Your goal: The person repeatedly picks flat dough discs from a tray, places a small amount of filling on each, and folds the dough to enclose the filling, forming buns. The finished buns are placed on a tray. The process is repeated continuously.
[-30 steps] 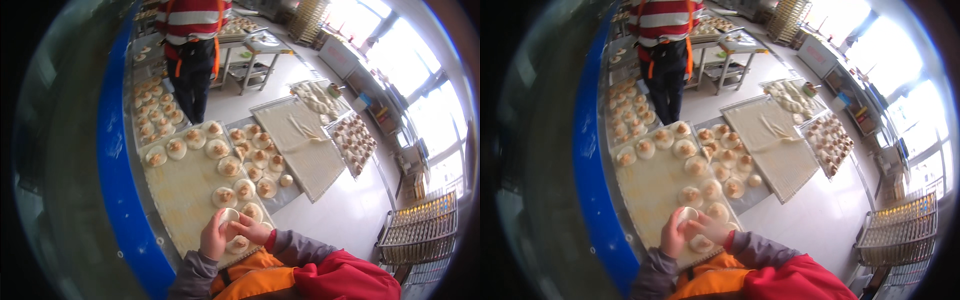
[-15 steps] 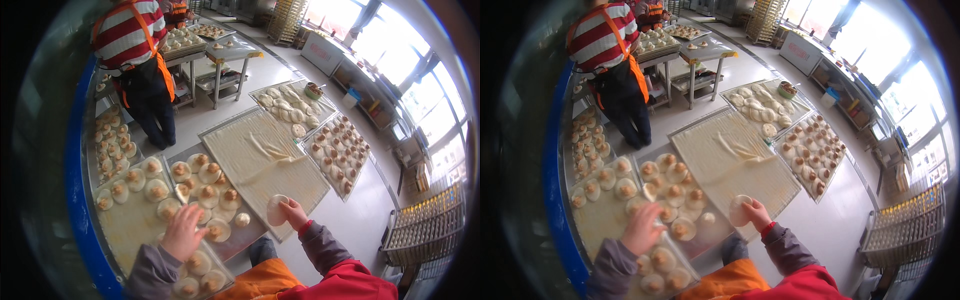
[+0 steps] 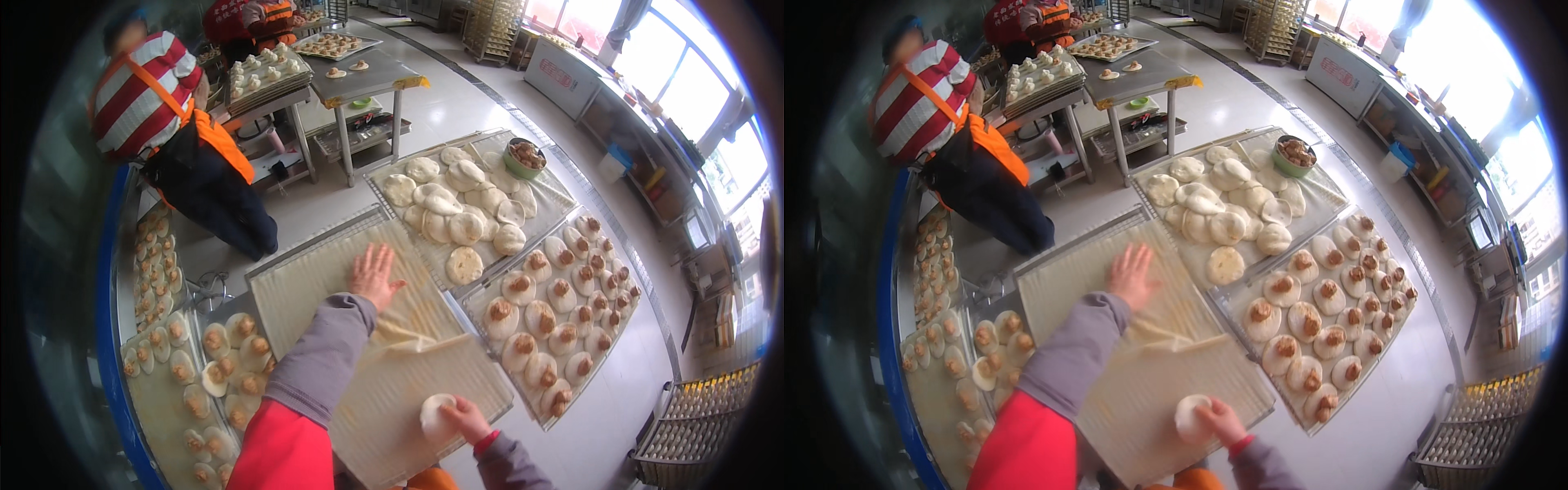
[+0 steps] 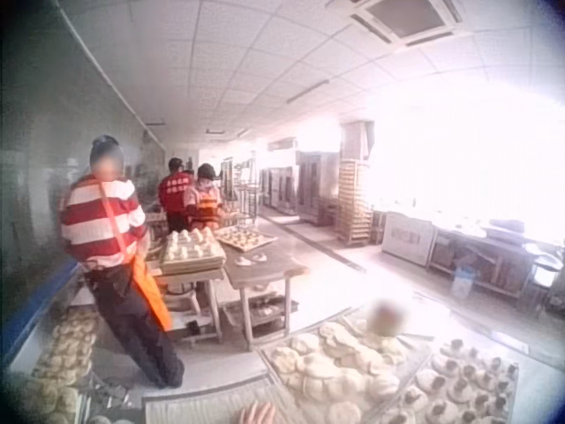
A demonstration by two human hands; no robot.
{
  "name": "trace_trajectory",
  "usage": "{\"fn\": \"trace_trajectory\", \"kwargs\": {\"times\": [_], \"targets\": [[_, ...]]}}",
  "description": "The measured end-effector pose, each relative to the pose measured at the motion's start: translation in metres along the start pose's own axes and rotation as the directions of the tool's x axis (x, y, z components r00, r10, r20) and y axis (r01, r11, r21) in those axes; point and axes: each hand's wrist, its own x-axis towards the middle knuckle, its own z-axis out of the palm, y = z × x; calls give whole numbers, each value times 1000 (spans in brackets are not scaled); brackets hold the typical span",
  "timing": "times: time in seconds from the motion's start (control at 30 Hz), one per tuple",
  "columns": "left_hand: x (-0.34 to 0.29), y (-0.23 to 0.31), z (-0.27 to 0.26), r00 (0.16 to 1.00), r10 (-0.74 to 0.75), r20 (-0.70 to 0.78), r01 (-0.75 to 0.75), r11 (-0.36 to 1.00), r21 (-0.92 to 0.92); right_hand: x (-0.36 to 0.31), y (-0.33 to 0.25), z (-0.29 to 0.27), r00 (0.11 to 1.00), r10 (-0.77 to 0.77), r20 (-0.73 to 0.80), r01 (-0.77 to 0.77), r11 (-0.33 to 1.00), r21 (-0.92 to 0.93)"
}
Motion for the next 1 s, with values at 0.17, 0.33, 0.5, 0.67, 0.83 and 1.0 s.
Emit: {"fn": "trace_trajectory", "kwargs": {"times": [0.17,0.33,0.5,0.67,0.83,1.0], "targets": [[27,-45,25,989,-86,-123,100,988,115,2,-2,-4,991,112,76,-116,992,52],[39,-51,23,991,-55,-120,66,993,96,0,-41,-14,982,142,124,-138,990,-35],[17,-39,-11,975,-77,-208,32,977,-210,42,-156,-97,980,-195,-37,194,981,-19],[-98,-4,-80,998,-36,-46,9,873,-488,164,-283,-218,766,-572,-292,578,812,-74],[-219,10,-145,963,-222,152,268,826,-496,294,-342,-331,603,-731,-318,469,648,-600],[-331,19,-186,777,-590,219,597,580,-554,329,-358,-351,452,-808,-377,337,546,-767]]}}
